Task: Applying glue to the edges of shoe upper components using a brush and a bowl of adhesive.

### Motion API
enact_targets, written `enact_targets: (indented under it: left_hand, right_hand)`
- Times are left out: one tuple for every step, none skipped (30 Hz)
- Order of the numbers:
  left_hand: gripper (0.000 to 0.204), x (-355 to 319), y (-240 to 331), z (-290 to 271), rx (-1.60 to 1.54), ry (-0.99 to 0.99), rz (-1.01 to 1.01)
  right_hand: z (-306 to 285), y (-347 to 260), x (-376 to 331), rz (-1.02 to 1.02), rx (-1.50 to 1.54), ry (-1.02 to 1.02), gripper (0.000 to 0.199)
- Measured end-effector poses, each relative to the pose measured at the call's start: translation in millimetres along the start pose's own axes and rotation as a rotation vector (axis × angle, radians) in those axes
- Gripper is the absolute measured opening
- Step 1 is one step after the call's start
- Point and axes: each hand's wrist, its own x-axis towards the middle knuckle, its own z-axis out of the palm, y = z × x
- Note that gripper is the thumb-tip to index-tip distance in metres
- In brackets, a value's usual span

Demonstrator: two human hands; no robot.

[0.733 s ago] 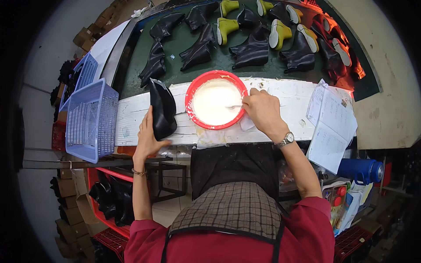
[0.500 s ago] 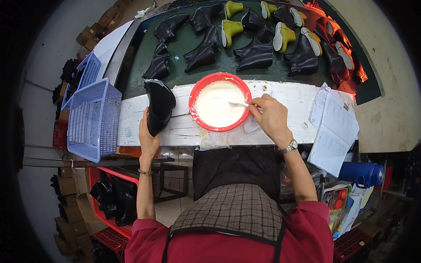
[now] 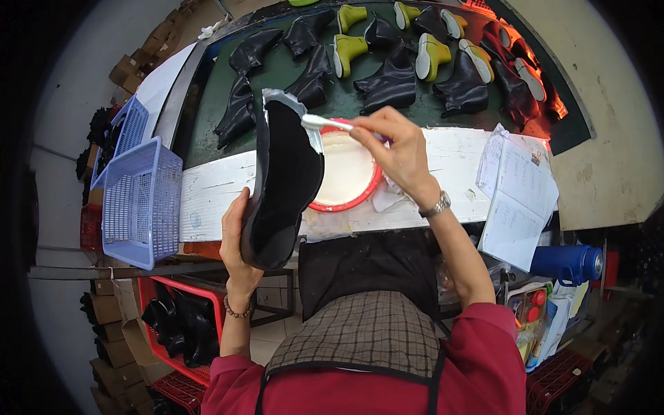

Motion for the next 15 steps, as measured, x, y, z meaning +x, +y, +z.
enact_targets:
  left_hand:
    - [0.076,0.5,2.0,2.3,-0.038,0.022,0.011]
    - [0.076,0.9,3.0,4.0,-0.033,0.026,0.009]
    - [0.076,1.3,3.8,7.8,-0.074,0.086,-0.025]
    - [0.076,2.0,4.5,11.7,-0.115,0.147,-0.06]
    - [0.076,3.6,3.7,15.5,-0.111,0.152,-0.062]
    - [0.076,6.1,3.6,19.3,-0.107,0.206,-0.066]
    - [0.076,9.1,3.1,21.9,-0.104,0.261,-0.07]
    - [0.076,12.7,2.9,24.7,-0.105,0.261,-0.072]
    - [0.076,16.8,2.8,26.9,-0.068,0.288,-0.036]
    - [0.075,20.6,2.7,28.1,-0.031,0.314,0.001]
    - [0.075,24.0,3.3,28.1,-0.034,0.31,-0.001]
    - [0.074,27.5,4.5,27.1,0.01,0.291,0.044]
    - [0.074,30.4,5.3,26.4,0.055,0.272,0.088]
    - [0.074,33.1,4.9,27.0,0.052,0.268,0.087]
    - [0.072,35.5,4.3,27.5,0.073,0.264,0.113]
  right_hand:
    - [-3.2,-0.2,0.7,0.005,-0.005,0.003,0.016]
    - [-2.5,-1.1,4.7,-0.048,0.02,0.033,0.017]
    - [-2.1,-2.8,7.5,-0.101,0.045,0.064,0.017]
    - [-6.2,-7.9,2.0,-0.07,0.022,0.026,0.019]
    - [-5.9,-11.1,-5.7,-0.074,0.025,0.021,0.019]
    - [-5.8,-14.9,-14.4,-0.066,0.04,0.005,0.019]
    - [-4.7,-18.1,-22.3,-0.057,0.055,-0.012,0.019]
    - [-2.1,-20.0,-30.0,-0.068,0.095,-0.017,0.018]
    - [-2.8,-24.3,-37.3,-0.067,0.094,-0.018,0.018]
    - [-4.2,-30.8,-43.4,-0.029,0.145,-0.054,0.019]
    - [-6.1,-35.4,-46.5,0.011,0.195,-0.088,0.02]
    - [-7.6,-35.8,-46.4,0.006,0.188,-0.069,0.02]
    - [-9.4,-36.3,-43.7,0.011,0.188,-0.068,0.02]
    - [-11.3,-36.4,-38.8,-0.011,0.134,-0.042,0.02]
    - [-12.6,-36.6,-35.5,-0.033,0.081,-0.018,0.021]
